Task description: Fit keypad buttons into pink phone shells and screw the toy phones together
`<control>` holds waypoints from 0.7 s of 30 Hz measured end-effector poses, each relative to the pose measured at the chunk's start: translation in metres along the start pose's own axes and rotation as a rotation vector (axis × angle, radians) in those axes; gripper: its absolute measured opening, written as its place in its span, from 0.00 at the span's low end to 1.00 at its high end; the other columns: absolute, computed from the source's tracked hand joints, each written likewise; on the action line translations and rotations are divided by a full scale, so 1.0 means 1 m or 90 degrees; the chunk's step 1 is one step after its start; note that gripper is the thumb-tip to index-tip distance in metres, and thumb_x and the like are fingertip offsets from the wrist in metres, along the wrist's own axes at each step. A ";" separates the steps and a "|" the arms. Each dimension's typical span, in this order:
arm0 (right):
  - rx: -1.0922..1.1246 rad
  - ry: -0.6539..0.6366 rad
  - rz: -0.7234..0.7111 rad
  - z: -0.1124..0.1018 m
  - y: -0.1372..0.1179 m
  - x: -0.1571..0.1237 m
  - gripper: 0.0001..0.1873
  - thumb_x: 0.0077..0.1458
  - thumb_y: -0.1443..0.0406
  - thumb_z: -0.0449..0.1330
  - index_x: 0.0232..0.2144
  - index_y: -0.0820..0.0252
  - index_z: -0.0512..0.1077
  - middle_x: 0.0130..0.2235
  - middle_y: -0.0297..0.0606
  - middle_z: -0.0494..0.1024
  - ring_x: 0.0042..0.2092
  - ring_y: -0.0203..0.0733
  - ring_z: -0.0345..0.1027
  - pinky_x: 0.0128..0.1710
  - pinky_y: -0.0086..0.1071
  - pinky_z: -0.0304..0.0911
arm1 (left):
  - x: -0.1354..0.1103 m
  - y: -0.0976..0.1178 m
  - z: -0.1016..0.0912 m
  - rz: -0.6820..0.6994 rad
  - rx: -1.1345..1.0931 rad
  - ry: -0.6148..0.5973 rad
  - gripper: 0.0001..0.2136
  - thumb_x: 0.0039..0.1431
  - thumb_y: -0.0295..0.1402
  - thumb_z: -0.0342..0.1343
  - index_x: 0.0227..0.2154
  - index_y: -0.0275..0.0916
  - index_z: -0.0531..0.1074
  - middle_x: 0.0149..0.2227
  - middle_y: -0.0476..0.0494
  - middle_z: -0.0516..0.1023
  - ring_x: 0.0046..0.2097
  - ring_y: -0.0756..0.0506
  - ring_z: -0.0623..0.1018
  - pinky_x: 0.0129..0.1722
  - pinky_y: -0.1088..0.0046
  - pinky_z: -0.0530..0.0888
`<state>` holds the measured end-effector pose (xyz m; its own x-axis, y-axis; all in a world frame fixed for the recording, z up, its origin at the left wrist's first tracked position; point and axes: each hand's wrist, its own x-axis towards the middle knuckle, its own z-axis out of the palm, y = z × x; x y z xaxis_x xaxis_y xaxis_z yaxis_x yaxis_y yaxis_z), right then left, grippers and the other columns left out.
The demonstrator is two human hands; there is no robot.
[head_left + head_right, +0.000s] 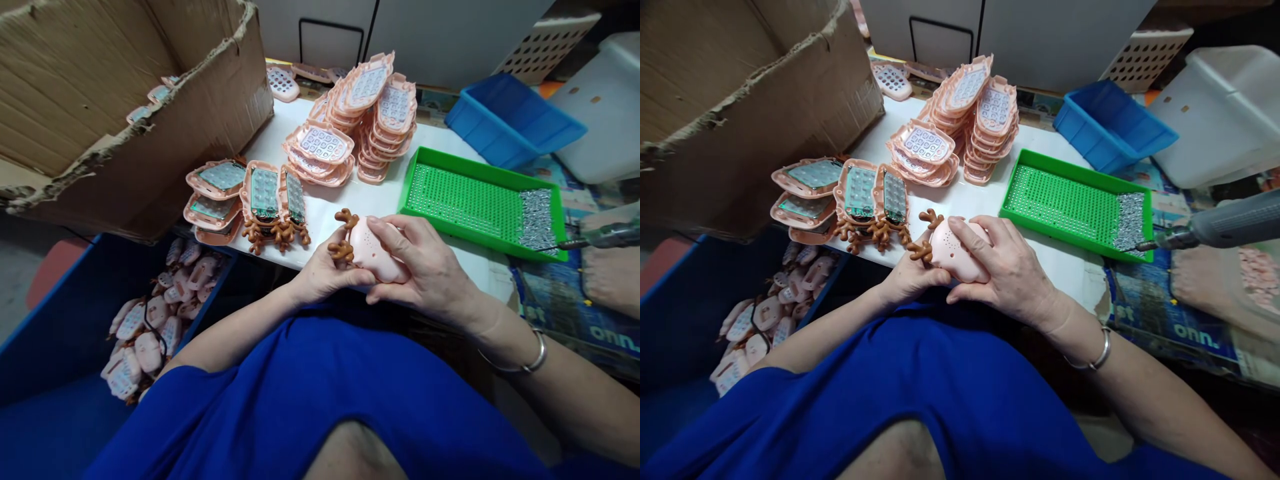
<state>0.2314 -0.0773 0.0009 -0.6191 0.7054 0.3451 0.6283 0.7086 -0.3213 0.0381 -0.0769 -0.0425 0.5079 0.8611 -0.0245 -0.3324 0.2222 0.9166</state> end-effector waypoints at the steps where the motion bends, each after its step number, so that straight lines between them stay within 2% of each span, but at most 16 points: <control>1: -0.009 0.000 0.001 -0.001 -0.001 0.000 0.49 0.52 0.36 0.54 0.65 0.60 0.61 0.53 0.55 0.70 0.52 0.60 0.67 0.52 0.55 0.65 | 0.001 0.000 -0.001 0.003 0.013 -0.008 0.46 0.37 0.56 0.70 0.59 0.44 0.63 0.36 0.47 0.77 0.39 0.46 0.79 0.43 0.68 0.77; 5: -0.060 0.000 -0.014 0.000 -0.003 -0.002 0.46 0.53 0.37 0.54 0.64 0.59 0.63 0.54 0.56 0.71 0.53 0.61 0.67 0.52 0.56 0.65 | 0.001 0.004 -0.002 0.040 0.057 -0.048 0.46 0.39 0.58 0.68 0.61 0.45 0.62 0.44 0.42 0.78 0.45 0.43 0.79 0.47 0.64 0.77; 9: -0.121 0.031 -0.040 0.010 -0.007 -0.009 0.42 0.59 0.41 0.51 0.67 0.57 0.56 0.57 0.57 0.67 0.56 0.61 0.65 0.53 0.56 0.66 | -0.005 0.012 0.003 0.094 0.115 -0.088 0.37 0.51 0.56 0.61 0.61 0.44 0.63 0.49 0.38 0.78 0.50 0.40 0.79 0.51 0.60 0.77; 11: -0.152 0.051 -0.042 0.017 -0.010 -0.013 0.41 0.61 0.43 0.51 0.69 0.56 0.52 0.62 0.59 0.62 0.60 0.62 0.62 0.53 0.57 0.65 | -0.009 0.013 0.007 0.103 0.138 -0.079 0.34 0.55 0.55 0.59 0.60 0.42 0.64 0.50 0.36 0.77 0.51 0.39 0.79 0.53 0.59 0.76; 13: -0.158 0.062 -0.036 0.023 -0.012 -0.016 0.43 0.60 0.43 0.53 0.69 0.57 0.51 0.65 0.61 0.58 0.61 0.63 0.61 0.54 0.58 0.65 | -0.011 0.011 0.011 0.106 0.134 -0.036 0.32 0.57 0.55 0.57 0.58 0.41 0.65 0.51 0.35 0.77 0.52 0.39 0.78 0.55 0.59 0.75; 16: -0.066 0.054 -0.024 0.022 -0.014 -0.017 0.45 0.59 0.41 0.50 0.69 0.59 0.50 0.65 0.61 0.59 0.61 0.62 0.62 0.56 0.57 0.65 | -0.014 0.005 0.013 0.142 0.130 0.047 0.26 0.60 0.51 0.55 0.55 0.40 0.66 0.50 0.37 0.78 0.52 0.40 0.78 0.54 0.59 0.75; 18: 0.047 0.053 0.030 0.014 -0.015 -0.014 0.40 0.64 0.45 0.47 0.70 0.60 0.49 0.62 0.57 0.66 0.59 0.56 0.66 0.55 0.52 0.67 | -0.015 0.004 0.011 0.179 0.176 0.060 0.22 0.61 0.46 0.56 0.53 0.40 0.66 0.49 0.38 0.77 0.50 0.41 0.79 0.51 0.61 0.76; 19: 0.100 0.053 0.070 0.008 -0.016 -0.013 0.37 0.66 0.48 0.47 0.69 0.60 0.52 0.59 0.54 0.70 0.57 0.53 0.69 0.54 0.49 0.68 | -0.015 0.005 0.010 0.196 0.207 0.053 0.20 0.61 0.45 0.57 0.52 0.40 0.66 0.48 0.38 0.77 0.48 0.42 0.79 0.49 0.62 0.77; 21: 0.177 0.053 0.151 -0.003 -0.017 -0.009 0.29 0.66 0.53 0.51 0.64 0.60 0.62 0.51 0.48 0.78 0.49 0.48 0.74 0.49 0.43 0.72 | -0.016 0.008 0.007 0.215 0.267 0.046 0.18 0.60 0.43 0.58 0.48 0.39 0.68 0.43 0.40 0.78 0.43 0.43 0.79 0.45 0.66 0.77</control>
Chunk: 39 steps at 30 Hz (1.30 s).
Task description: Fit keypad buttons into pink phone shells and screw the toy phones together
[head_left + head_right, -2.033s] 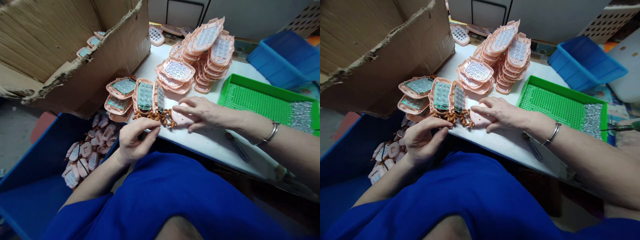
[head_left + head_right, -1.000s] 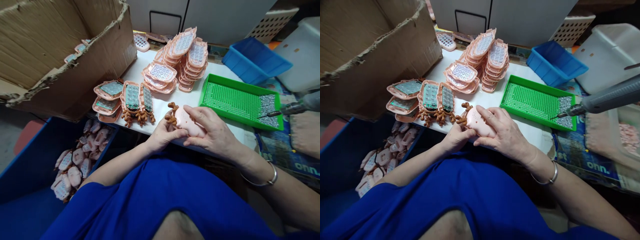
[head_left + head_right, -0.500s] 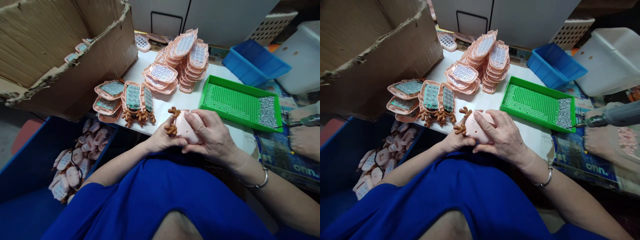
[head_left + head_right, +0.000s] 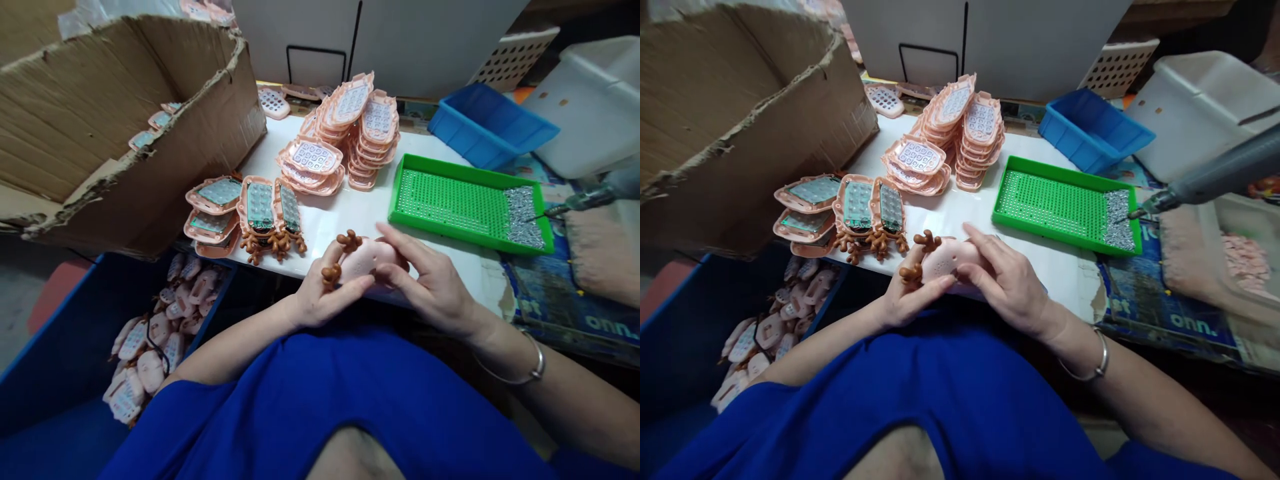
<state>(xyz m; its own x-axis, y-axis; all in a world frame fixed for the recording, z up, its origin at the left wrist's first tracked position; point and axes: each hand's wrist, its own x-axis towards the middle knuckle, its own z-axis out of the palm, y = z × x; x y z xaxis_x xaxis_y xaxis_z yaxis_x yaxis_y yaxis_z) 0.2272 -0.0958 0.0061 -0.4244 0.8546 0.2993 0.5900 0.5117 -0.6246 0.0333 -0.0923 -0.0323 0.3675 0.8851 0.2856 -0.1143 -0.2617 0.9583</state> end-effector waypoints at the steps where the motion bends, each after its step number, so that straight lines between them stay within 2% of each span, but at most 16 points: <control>1: 0.025 0.002 0.029 -0.004 -0.003 0.002 0.25 0.64 0.55 0.54 0.59 0.60 0.68 0.48 0.45 0.80 0.45 0.46 0.75 0.46 0.40 0.73 | 0.000 0.001 -0.001 0.004 0.023 0.001 0.17 0.60 0.44 0.58 0.46 0.39 0.69 0.40 0.42 0.78 0.40 0.44 0.79 0.42 0.67 0.76; 3: 0.068 0.013 0.064 -0.009 -0.008 0.005 0.18 0.60 0.56 0.60 0.48 0.60 0.75 0.42 0.42 0.82 0.38 0.43 0.75 0.38 0.36 0.72 | 0.001 0.002 -0.003 0.012 0.054 0.025 0.16 0.60 0.46 0.58 0.42 0.38 0.71 0.34 0.45 0.78 0.36 0.46 0.78 0.37 0.70 0.75; 5: 0.107 0.036 0.088 -0.011 -0.011 0.007 0.13 0.57 0.59 0.63 0.42 0.60 0.77 0.39 0.40 0.82 0.35 0.41 0.74 0.33 0.32 0.70 | 0.001 0.002 -0.003 0.027 0.065 0.054 0.16 0.60 0.46 0.58 0.40 0.37 0.73 0.34 0.45 0.79 0.35 0.46 0.78 0.36 0.70 0.74; 8: 0.144 0.045 0.086 -0.011 -0.011 0.008 0.11 0.56 0.61 0.64 0.41 0.61 0.77 0.39 0.39 0.82 0.37 0.40 0.74 0.36 0.31 0.69 | 0.003 0.003 -0.004 0.080 0.092 0.061 0.14 0.61 0.42 0.58 0.42 0.37 0.73 0.36 0.44 0.81 0.35 0.46 0.79 0.36 0.71 0.74; 10: 0.160 0.030 0.064 -0.011 -0.009 0.008 0.12 0.57 0.61 0.63 0.42 0.61 0.77 0.39 0.39 0.81 0.38 0.39 0.74 0.38 0.31 0.69 | 0.005 0.005 -0.005 0.116 0.125 0.038 0.12 0.60 0.39 0.59 0.42 0.36 0.73 0.35 0.44 0.81 0.34 0.47 0.79 0.35 0.73 0.74; 13: 0.177 0.030 0.030 -0.012 -0.007 0.009 0.15 0.60 0.57 0.62 0.43 0.60 0.77 0.37 0.38 0.80 0.35 0.37 0.71 0.35 0.29 0.67 | 0.009 0.008 -0.006 0.143 0.139 -0.012 0.12 0.60 0.35 0.59 0.45 0.36 0.72 0.39 0.43 0.82 0.37 0.47 0.80 0.37 0.73 0.74; 16: 0.173 0.056 0.037 -0.011 -0.008 0.009 0.15 0.61 0.55 0.60 0.40 0.59 0.79 0.35 0.37 0.80 0.33 0.35 0.70 0.34 0.28 0.66 | 0.009 0.008 -0.003 0.125 0.108 -0.014 0.14 0.57 0.36 0.62 0.44 0.37 0.72 0.38 0.44 0.81 0.34 0.48 0.79 0.35 0.74 0.73; 19: 0.190 0.081 0.075 -0.009 -0.009 0.010 0.18 0.60 0.52 0.61 0.34 0.60 0.79 0.31 0.37 0.79 0.31 0.35 0.69 0.32 0.29 0.65 | 0.007 0.005 0.002 0.062 0.043 0.018 0.14 0.57 0.39 0.63 0.42 0.38 0.73 0.35 0.47 0.80 0.30 0.50 0.76 0.32 0.76 0.72; 24: 0.274 0.102 0.167 -0.007 -0.006 0.011 0.20 0.56 0.48 0.63 0.34 0.60 0.79 0.34 0.39 0.80 0.33 0.37 0.71 0.32 0.30 0.66 | 0.002 0.003 0.012 -0.005 -0.068 0.059 0.15 0.58 0.41 0.62 0.45 0.39 0.74 0.41 0.45 0.81 0.40 0.47 0.80 0.40 0.74 0.75; 27: 0.218 0.095 0.153 -0.008 -0.004 0.012 0.18 0.56 0.51 0.63 0.36 0.60 0.79 0.35 0.39 0.80 0.33 0.38 0.71 0.32 0.30 0.65 | 0.000 0.003 0.015 -0.042 -0.070 0.071 0.15 0.62 0.41 0.58 0.47 0.39 0.74 0.43 0.43 0.81 0.43 0.46 0.80 0.45 0.71 0.75; 31: 0.171 0.093 0.124 -0.010 -0.007 0.013 0.12 0.57 0.56 0.63 0.33 0.59 0.78 0.31 0.36 0.79 0.30 0.36 0.68 0.29 0.29 0.64 | -0.001 0.002 0.013 -0.042 -0.037 0.067 0.17 0.62 0.43 0.57 0.48 0.38 0.73 0.46 0.40 0.81 0.47 0.43 0.79 0.49 0.69 0.74; 35: 0.190 0.117 0.122 -0.009 -0.012 0.011 0.10 0.57 0.58 0.63 0.30 0.58 0.76 0.30 0.35 0.79 0.30 0.36 0.68 0.30 0.29 0.65 | -0.002 0.002 0.012 -0.026 -0.003 0.081 0.17 0.62 0.45 0.56 0.46 0.37 0.73 0.40 0.41 0.81 0.40 0.45 0.79 0.42 0.71 0.75; 39: 0.181 0.102 0.110 -0.008 -0.012 0.010 0.12 0.59 0.56 0.62 0.35 0.57 0.78 0.33 0.36 0.80 0.33 0.37 0.71 0.32 0.30 0.66 | 0.000 0.003 0.009 0.018 0.040 0.100 0.15 0.62 0.44 0.56 0.43 0.38 0.74 0.37 0.43 0.80 0.36 0.47 0.78 0.38 0.73 0.75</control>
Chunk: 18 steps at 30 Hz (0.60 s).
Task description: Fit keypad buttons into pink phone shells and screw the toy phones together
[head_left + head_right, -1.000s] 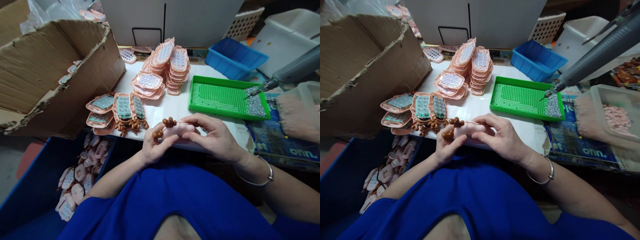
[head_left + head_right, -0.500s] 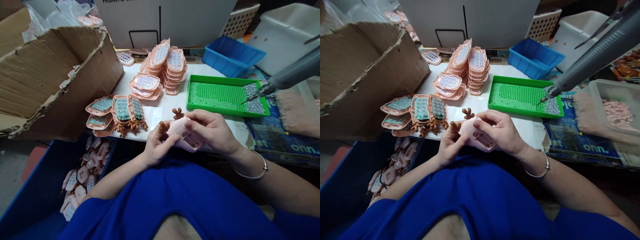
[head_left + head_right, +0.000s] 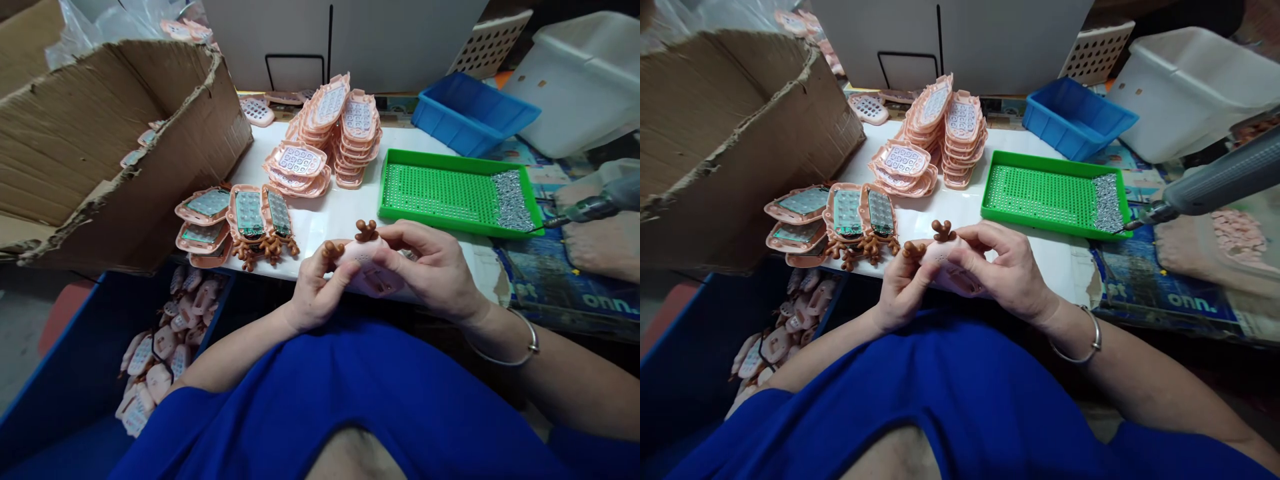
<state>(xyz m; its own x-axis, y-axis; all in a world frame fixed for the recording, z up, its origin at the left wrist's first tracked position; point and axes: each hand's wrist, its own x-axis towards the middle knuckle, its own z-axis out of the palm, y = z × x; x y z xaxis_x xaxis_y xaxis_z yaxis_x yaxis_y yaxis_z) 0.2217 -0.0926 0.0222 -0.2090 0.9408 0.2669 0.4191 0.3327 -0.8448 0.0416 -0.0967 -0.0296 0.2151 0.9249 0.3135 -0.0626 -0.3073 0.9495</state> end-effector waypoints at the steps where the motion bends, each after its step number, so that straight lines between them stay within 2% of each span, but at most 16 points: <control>1: -0.018 -0.012 -0.008 -0.001 0.001 0.000 0.13 0.59 0.55 0.61 0.37 0.57 0.78 0.35 0.37 0.81 0.34 0.38 0.72 0.33 0.30 0.67 | 0.001 -0.001 -0.001 0.003 -0.002 0.014 0.15 0.62 0.44 0.56 0.42 0.38 0.74 0.36 0.44 0.80 0.36 0.47 0.78 0.38 0.73 0.75; 4: -0.114 -0.037 -0.049 -0.005 0.003 0.001 0.15 0.62 0.55 0.58 0.40 0.60 0.77 0.37 0.40 0.81 0.35 0.39 0.72 0.33 0.30 0.65 | 0.006 -0.008 -0.007 -0.015 -0.042 0.082 0.16 0.62 0.47 0.55 0.42 0.39 0.74 0.40 0.43 0.80 0.41 0.46 0.79 0.45 0.71 0.75; 7: -0.199 -0.055 -0.067 -0.006 0.004 -0.001 0.15 0.63 0.57 0.56 0.33 0.61 0.76 0.29 0.37 0.78 0.28 0.36 0.67 0.30 0.30 0.61 | 0.010 -0.015 -0.010 -0.029 -0.077 0.123 0.17 0.61 0.48 0.56 0.42 0.40 0.74 0.43 0.43 0.80 0.48 0.44 0.78 0.54 0.66 0.72; 10: -0.191 -0.031 -0.055 -0.003 0.005 -0.004 0.15 0.62 0.57 0.56 0.30 0.62 0.74 0.27 0.36 0.77 0.27 0.35 0.65 0.29 0.29 0.59 | 0.013 -0.016 -0.006 -0.067 -0.111 0.130 0.18 0.59 0.50 0.58 0.43 0.41 0.73 0.42 0.43 0.80 0.47 0.44 0.79 0.52 0.65 0.73; 12: -0.142 -0.017 -0.005 -0.001 0.006 -0.005 0.18 0.62 0.54 0.56 0.30 0.61 0.74 0.26 0.36 0.76 0.26 0.34 0.65 0.28 0.29 0.59 | 0.016 -0.012 -0.002 -0.119 -0.173 0.110 0.21 0.58 0.52 0.58 0.45 0.42 0.71 0.42 0.44 0.80 0.45 0.44 0.80 0.49 0.66 0.76; 15: -0.038 -0.004 0.094 0.000 0.010 -0.005 0.24 0.60 0.46 0.55 0.31 0.61 0.73 0.25 0.34 0.74 0.26 0.34 0.64 0.25 0.27 0.60 | 0.022 -0.002 0.006 -0.191 -0.257 0.034 0.24 0.54 0.51 0.62 0.47 0.43 0.66 0.41 0.45 0.80 0.43 0.44 0.81 0.43 0.69 0.78; 18: 0.038 0.012 0.127 0.001 0.014 -0.004 0.27 0.57 0.42 0.57 0.34 0.61 0.73 0.29 0.35 0.76 0.28 0.35 0.68 0.26 0.28 0.65 | 0.025 0.006 0.010 -0.203 -0.278 -0.026 0.25 0.52 0.48 0.65 0.46 0.42 0.63 0.38 0.47 0.80 0.37 0.46 0.81 0.37 0.71 0.78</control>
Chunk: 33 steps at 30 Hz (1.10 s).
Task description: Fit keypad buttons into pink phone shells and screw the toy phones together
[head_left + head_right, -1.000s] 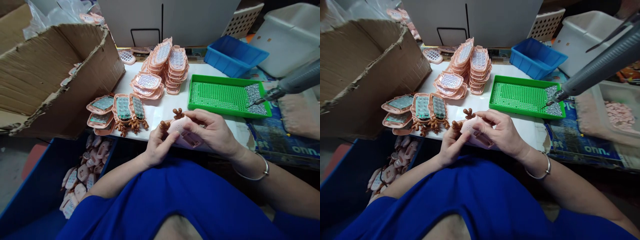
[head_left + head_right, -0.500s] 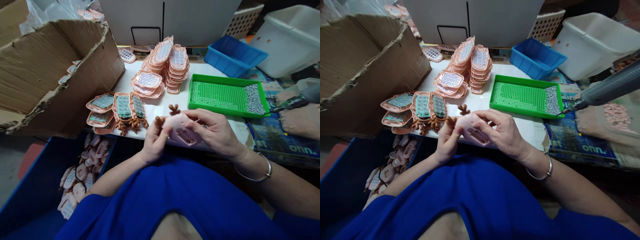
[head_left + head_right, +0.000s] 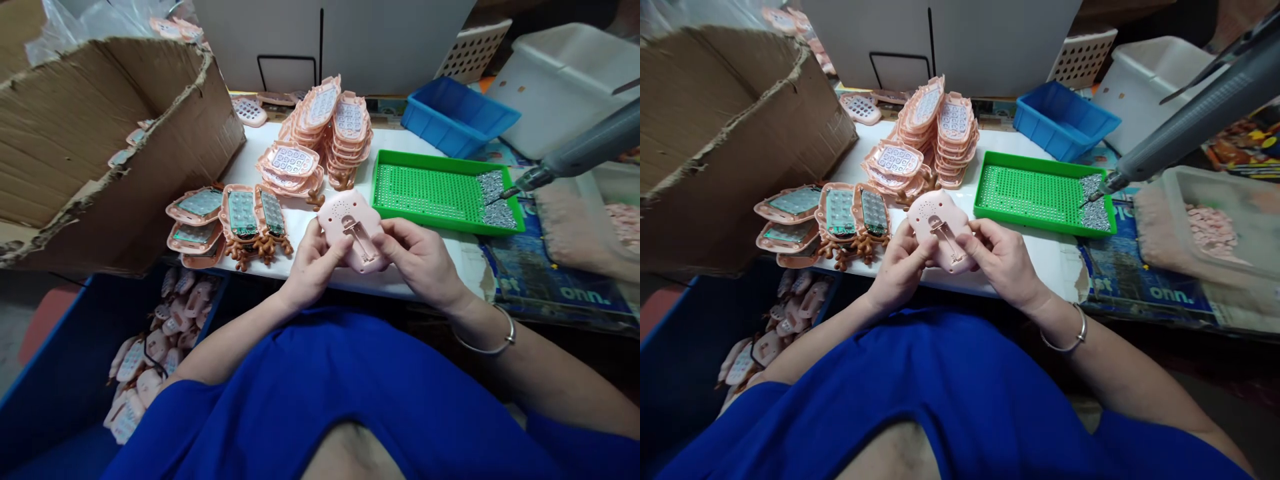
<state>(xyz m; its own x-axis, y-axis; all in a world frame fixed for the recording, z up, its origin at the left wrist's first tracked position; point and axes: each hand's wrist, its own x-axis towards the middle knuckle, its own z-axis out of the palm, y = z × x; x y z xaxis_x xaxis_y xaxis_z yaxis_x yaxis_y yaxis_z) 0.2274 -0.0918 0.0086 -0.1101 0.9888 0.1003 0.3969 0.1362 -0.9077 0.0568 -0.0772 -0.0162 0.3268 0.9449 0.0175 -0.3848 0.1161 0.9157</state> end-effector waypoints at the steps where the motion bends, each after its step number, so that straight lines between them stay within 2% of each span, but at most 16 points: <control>1: 0.016 -0.008 0.001 0.001 0.001 0.000 0.27 0.56 0.42 0.59 0.37 0.61 0.73 0.30 0.36 0.77 0.29 0.36 0.69 0.27 0.28 0.67 | 0.000 0.001 0.002 0.010 0.008 0.003 0.24 0.52 0.47 0.66 0.45 0.42 0.63 0.38 0.47 0.80 0.36 0.47 0.80 0.36 0.72 0.77; 4: 0.058 -0.022 0.002 0.004 0.004 -0.001 0.27 0.54 0.45 0.63 0.44 0.61 0.72 0.35 0.37 0.78 0.31 0.37 0.72 0.30 0.31 0.72 | 0.000 0.001 0.004 0.087 0.067 0.060 0.21 0.52 0.45 0.65 0.41 0.41 0.64 0.37 0.47 0.77 0.36 0.48 0.78 0.36 0.73 0.76; 7: 0.163 -0.012 0.047 0.008 0.005 -0.003 0.26 0.51 0.48 0.67 0.44 0.60 0.71 0.37 0.37 0.78 0.31 0.36 0.73 0.30 0.31 0.74 | 0.000 0.002 0.006 0.145 0.128 0.086 0.19 0.54 0.44 0.64 0.41 0.41 0.66 0.36 0.47 0.76 0.38 0.47 0.78 0.40 0.72 0.75; 9: 0.282 -0.046 0.104 0.009 0.005 -0.004 0.25 0.50 0.49 0.68 0.42 0.59 0.71 0.36 0.35 0.78 0.30 0.35 0.73 0.29 0.29 0.74 | 0.000 0.005 0.005 0.140 0.151 0.060 0.19 0.55 0.44 0.63 0.45 0.41 0.66 0.39 0.46 0.77 0.41 0.46 0.78 0.42 0.71 0.74; 12: 0.441 -0.134 0.183 0.007 0.004 -0.003 0.22 0.51 0.49 0.68 0.39 0.59 0.72 0.29 0.32 0.76 0.28 0.33 0.72 0.26 0.26 0.72 | -0.001 0.010 0.005 0.121 0.148 0.002 0.24 0.56 0.45 0.62 0.52 0.42 0.65 0.48 0.41 0.77 0.45 0.43 0.79 0.44 0.69 0.75; 16: 0.491 -0.174 0.208 0.008 0.005 -0.005 0.20 0.53 0.50 0.66 0.38 0.60 0.72 0.27 0.31 0.75 0.26 0.31 0.71 0.24 0.23 0.69 | -0.002 0.014 0.004 0.099 0.144 -0.021 0.27 0.56 0.46 0.62 0.55 0.41 0.64 0.55 0.37 0.74 0.46 0.43 0.79 0.44 0.70 0.76; 19: 0.350 -0.137 0.139 0.011 0.007 -0.010 0.26 0.55 0.48 0.64 0.47 0.59 0.73 0.31 0.34 0.77 0.28 0.34 0.72 0.27 0.27 0.72 | 0.000 0.015 0.003 0.054 0.144 0.011 0.24 0.53 0.46 0.64 0.49 0.38 0.70 0.47 0.39 0.78 0.43 0.43 0.79 0.41 0.71 0.76; 22: 0.082 -0.057 -0.016 0.011 0.007 -0.014 0.30 0.58 0.47 0.60 0.54 0.60 0.71 0.38 0.41 0.80 0.34 0.39 0.74 0.34 0.34 0.74 | 0.001 0.014 0.000 0.011 0.075 0.046 0.21 0.49 0.46 0.67 0.40 0.36 0.75 0.36 0.43 0.80 0.38 0.44 0.79 0.39 0.70 0.77; 25: -0.099 0.048 -0.176 0.005 0.004 -0.015 0.27 0.60 0.48 0.58 0.53 0.59 0.73 0.43 0.44 0.80 0.36 0.41 0.74 0.38 0.36 0.73 | 0.000 0.011 -0.005 -0.038 -0.029 0.007 0.24 0.43 0.42 0.71 0.43 0.38 0.76 0.37 0.43 0.81 0.39 0.43 0.80 0.42 0.67 0.78; 27: -0.142 0.104 -0.255 0.002 -0.001 -0.014 0.23 0.60 0.51 0.60 0.51 0.57 0.75 0.43 0.44 0.80 0.37 0.41 0.74 0.39 0.36 0.72 | -0.002 0.009 -0.007 -0.048 -0.056 -0.024 0.25 0.41 0.39 0.72 0.44 0.40 0.76 0.41 0.43 0.81 0.41 0.43 0.80 0.43 0.66 0.79; 29: -0.160 0.125 -0.314 0.001 -0.005 -0.011 0.18 0.60 0.54 0.61 0.48 0.55 0.77 0.41 0.42 0.81 0.39 0.42 0.74 0.42 0.37 0.71 | -0.003 0.006 -0.008 -0.024 -0.054 -0.032 0.24 0.41 0.37 0.73 0.43 0.41 0.76 0.43 0.45 0.79 0.42 0.45 0.80 0.45 0.69 0.78; 31: -0.163 0.121 -0.346 0.003 -0.008 -0.009 0.14 0.61 0.56 0.60 0.45 0.54 0.78 0.40 0.41 0.81 0.40 0.43 0.74 0.42 0.37 0.71 | -0.005 0.004 -0.008 0.001 -0.041 -0.030 0.24 0.41 0.36 0.73 0.43 0.42 0.75 0.41 0.47 0.78 0.40 0.47 0.79 0.44 0.72 0.78; 33: -0.158 0.119 -0.349 0.008 -0.008 -0.008 0.10 0.62 0.59 0.60 0.42 0.55 0.78 0.36 0.39 0.81 0.36 0.41 0.73 0.38 0.36 0.70 | -0.005 0.002 -0.008 0.015 -0.030 -0.026 0.24 0.41 0.36 0.73 0.44 0.42 0.75 0.39 0.48 0.78 0.38 0.49 0.79 0.41 0.74 0.78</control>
<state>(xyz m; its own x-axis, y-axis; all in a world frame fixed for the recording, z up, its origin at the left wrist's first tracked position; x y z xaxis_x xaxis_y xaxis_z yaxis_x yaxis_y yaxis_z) 0.2178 -0.1008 0.0117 -0.2050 0.7620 0.6143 0.5297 0.6142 -0.5850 0.0481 -0.0795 -0.0179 0.3523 0.9342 0.0557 -0.4326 0.1098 0.8949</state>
